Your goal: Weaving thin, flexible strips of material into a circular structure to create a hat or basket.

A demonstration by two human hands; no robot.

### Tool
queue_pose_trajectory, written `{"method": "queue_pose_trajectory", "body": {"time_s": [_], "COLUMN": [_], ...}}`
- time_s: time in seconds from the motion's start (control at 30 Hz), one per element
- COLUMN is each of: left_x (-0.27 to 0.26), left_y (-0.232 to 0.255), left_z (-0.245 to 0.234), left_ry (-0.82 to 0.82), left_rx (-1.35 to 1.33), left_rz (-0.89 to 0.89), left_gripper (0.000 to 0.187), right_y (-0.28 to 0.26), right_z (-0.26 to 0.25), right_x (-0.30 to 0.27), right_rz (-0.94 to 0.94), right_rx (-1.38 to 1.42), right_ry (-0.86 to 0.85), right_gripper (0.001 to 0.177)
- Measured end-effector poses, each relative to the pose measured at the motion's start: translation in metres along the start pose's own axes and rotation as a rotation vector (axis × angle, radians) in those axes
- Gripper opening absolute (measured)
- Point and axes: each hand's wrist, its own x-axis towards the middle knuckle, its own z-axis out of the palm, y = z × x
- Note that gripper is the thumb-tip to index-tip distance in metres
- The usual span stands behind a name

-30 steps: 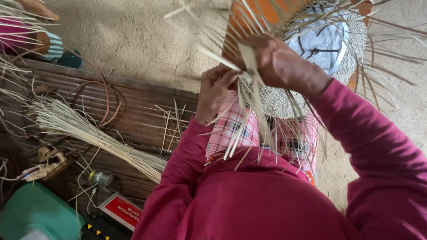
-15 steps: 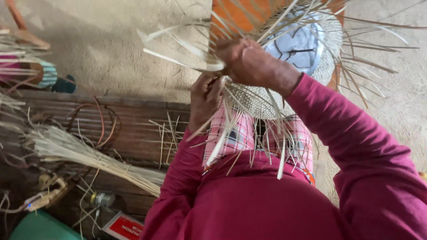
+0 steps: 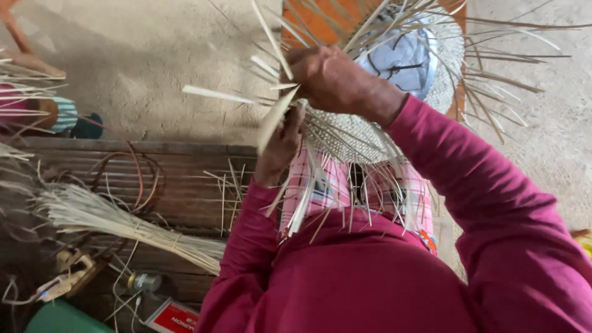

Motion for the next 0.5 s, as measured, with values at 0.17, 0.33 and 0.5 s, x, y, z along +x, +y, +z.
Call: {"method": "queue_pose_trajectory", "body": {"time_s": [0.17, 0.33, 0.5], "left_x": [0.006, 0.001, 0.006], "left_y": [0.018, 0.005, -0.023], "left_z": [-0.002, -0.001, 0.005], "left_ry": [-0.024, 0.014, -0.031], "left_rx": [-0.142, -0.189, -0.564], "left_rz": [-0.037, -0.029, 0.062], "left_gripper": [0.033, 0.018, 0.012], "right_y": [0.007, 0.016, -0.006], "right_z": [0.006, 0.001, -0.019], "right_x": [-0.001, -0.002, -0.013], "right_rz": [0.102, 0.227, -0.164], "right_rx": [-0.047, 0.069, 0.227], "right_ry": [-0.034, -0.128, 0.009], "right_gripper": [0.021, 0.020, 0.010]}}
